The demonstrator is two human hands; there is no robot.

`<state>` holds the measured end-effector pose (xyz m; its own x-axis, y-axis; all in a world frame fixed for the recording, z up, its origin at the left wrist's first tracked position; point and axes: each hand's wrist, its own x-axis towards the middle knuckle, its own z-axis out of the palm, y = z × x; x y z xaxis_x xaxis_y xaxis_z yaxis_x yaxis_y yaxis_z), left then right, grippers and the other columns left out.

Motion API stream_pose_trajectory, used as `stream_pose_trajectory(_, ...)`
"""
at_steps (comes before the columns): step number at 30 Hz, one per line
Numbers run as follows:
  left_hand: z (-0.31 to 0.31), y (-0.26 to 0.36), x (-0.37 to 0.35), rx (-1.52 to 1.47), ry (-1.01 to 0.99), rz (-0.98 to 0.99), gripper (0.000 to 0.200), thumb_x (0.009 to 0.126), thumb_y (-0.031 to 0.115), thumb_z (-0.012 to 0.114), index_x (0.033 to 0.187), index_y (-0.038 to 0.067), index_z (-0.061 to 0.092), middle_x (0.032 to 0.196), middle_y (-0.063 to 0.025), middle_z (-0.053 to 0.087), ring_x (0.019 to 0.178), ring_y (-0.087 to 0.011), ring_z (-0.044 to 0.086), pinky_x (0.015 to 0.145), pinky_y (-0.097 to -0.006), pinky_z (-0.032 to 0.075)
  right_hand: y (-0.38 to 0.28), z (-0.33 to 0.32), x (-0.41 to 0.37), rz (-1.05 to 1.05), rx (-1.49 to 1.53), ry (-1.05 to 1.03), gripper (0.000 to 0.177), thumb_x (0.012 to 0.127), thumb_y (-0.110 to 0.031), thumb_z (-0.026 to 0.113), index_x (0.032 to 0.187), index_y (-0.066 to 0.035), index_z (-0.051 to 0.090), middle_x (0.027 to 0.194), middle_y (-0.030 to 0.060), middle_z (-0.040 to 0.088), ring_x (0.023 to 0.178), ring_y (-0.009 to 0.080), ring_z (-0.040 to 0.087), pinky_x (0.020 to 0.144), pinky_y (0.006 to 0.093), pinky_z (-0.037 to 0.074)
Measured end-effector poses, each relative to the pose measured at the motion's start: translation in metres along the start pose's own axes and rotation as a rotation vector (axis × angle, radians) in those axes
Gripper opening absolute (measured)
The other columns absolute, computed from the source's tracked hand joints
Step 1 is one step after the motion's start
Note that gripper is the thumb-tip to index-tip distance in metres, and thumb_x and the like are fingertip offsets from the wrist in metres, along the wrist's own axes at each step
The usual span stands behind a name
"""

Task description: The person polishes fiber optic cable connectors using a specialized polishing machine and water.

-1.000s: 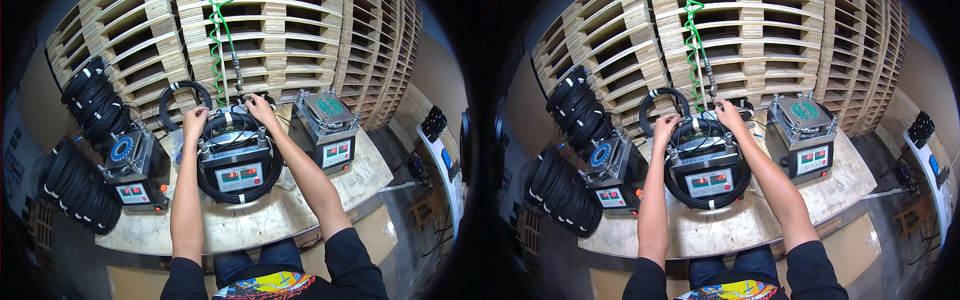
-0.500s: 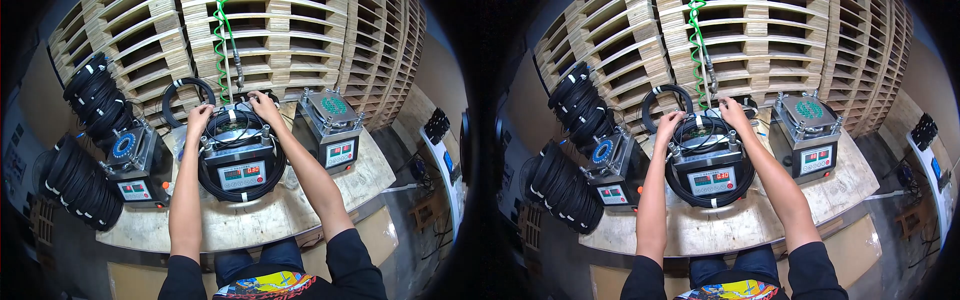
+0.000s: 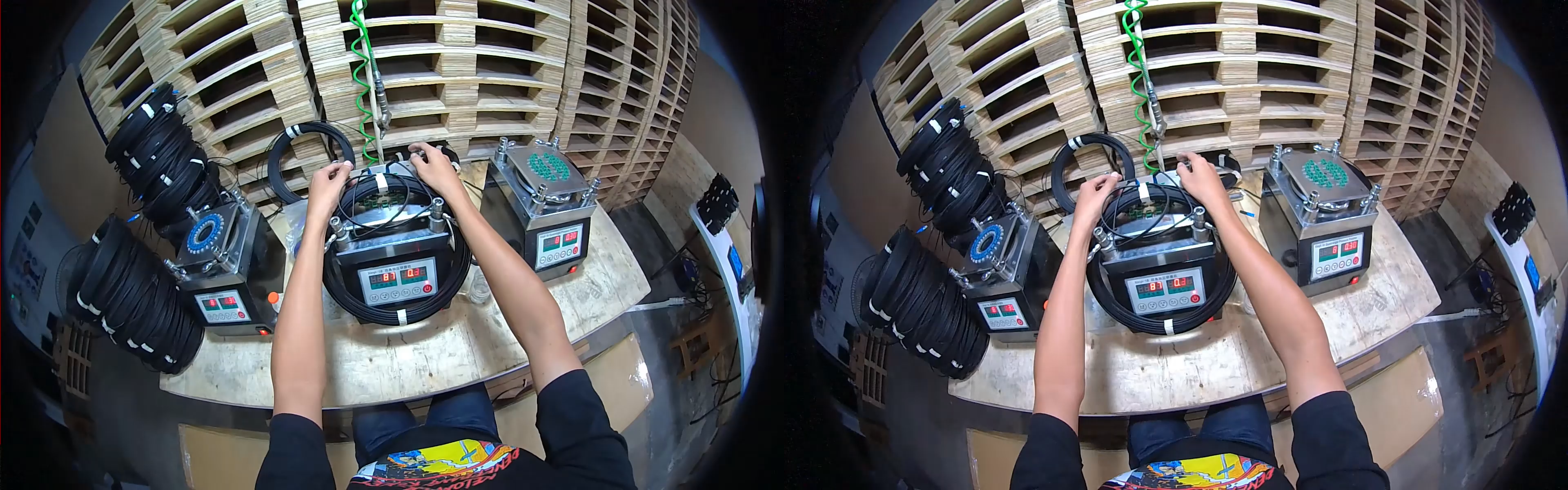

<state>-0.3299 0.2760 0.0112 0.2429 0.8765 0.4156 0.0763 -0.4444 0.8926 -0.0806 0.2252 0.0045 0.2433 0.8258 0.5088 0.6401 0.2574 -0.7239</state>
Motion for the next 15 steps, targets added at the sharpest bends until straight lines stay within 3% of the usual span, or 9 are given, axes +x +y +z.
stream_pose_trajectory(3, -0.003, -0.008, 0.004, -0.025, -0.021, -0.016, 0.037, 0.097, 0.030, 0.065, 0.102, -0.006, 0.074, 0.080, -0.0038, 0.068, 0.072, -0.0091, 0.063, 0.066, -0.0243, 0.051, 0.001, 0.001, 0.001, -0.007, 0.002, -0.004, 0.036, 0.091, -0.022, 0.058, 0.121, -0.003, 0.066, 0.117, 0.0249, 0.068, 0.112, 0.0405, 0.064, 0.098, 0.0433, 0.050)
stream_pose_trajectory(5, -0.006, -0.008, 0.004, 0.057, -0.078, -0.067, 0.043, 0.099, 0.038, 0.064, 0.106, -0.004, 0.075, 0.085, -0.0029, 0.069, 0.076, -0.0061, 0.059, 0.067, -0.0211, 0.046, 0.002, 0.000, 0.001, -0.014, 0.001, -0.012, 0.036, 0.091, -0.021, 0.058, 0.121, -0.003, 0.066, 0.117, 0.0247, 0.068, 0.112, 0.0404, 0.064, 0.098, 0.0432, 0.050)
stream_pose_trajectory(8, -0.005, -0.014, 0.005, 0.032, -0.056, -0.045, 0.044, 0.099, 0.039, 0.064, 0.104, -0.004, 0.075, 0.081, -0.0009, 0.067, 0.070, -0.0052, 0.057, 0.062, -0.0200, 0.043, 0.006, 0.002, 0.002, -0.058, 0.018, 0.000, 0.035, 0.090, -0.020, 0.059, 0.121, -0.003, 0.066, 0.116, 0.0243, 0.068, 0.111, 0.0402, 0.064, 0.097, 0.0433, 0.050)
stream_pose_trajectory(12, -0.006, -0.008, 0.003, 0.058, -0.041, -0.062, 0.037, 0.097, 0.031, 0.064, 0.100, -0.004, 0.076, 0.082, -0.0077, 0.073, 0.075, -0.0118, 0.067, 0.070, -0.0253, 0.049, 0.011, 0.004, 0.004, -0.102, 0.043, 0.012, 0.035, 0.090, -0.018, 0.059, 0.121, -0.004, 0.066, 0.115, 0.0239, 0.069, 0.108, 0.0399, 0.066, 0.095, 0.0437, 0.051)
stream_pose_trajectory(14, -0.006, -0.003, 0.000, 0.125, -0.034, -0.090, 0.041, 0.099, 0.035, 0.064, 0.103, -0.004, 0.075, 0.076, -0.0004, 0.066, 0.066, -0.0046, 0.055, 0.057, -0.0191, 0.038, 0.012, 0.005, 0.005, -0.089, 0.065, -0.001, 0.035, 0.090, -0.017, 0.059, 0.122, -0.004, 0.066, 0.115, 0.0240, 0.069, 0.107, 0.0401, 0.066, 0.095, 0.0437, 0.051)
stream_pose_trajectory(15, -0.006, -0.005, 0.000, 0.125, -0.034, -0.089, 0.041, 0.099, 0.035, 0.064, 0.103, -0.004, 0.075, 0.076, -0.0004, 0.066, 0.066, -0.0046, 0.055, 0.057, -0.0191, 0.038, 0.010, 0.004, 0.005, -0.075, 0.088, -0.014, 0.036, 0.089, -0.017, 0.059, 0.122, -0.004, 0.066, 0.114, 0.0242, 0.069, 0.107, 0.0403, 0.066, 0.095, 0.0438, 0.051)
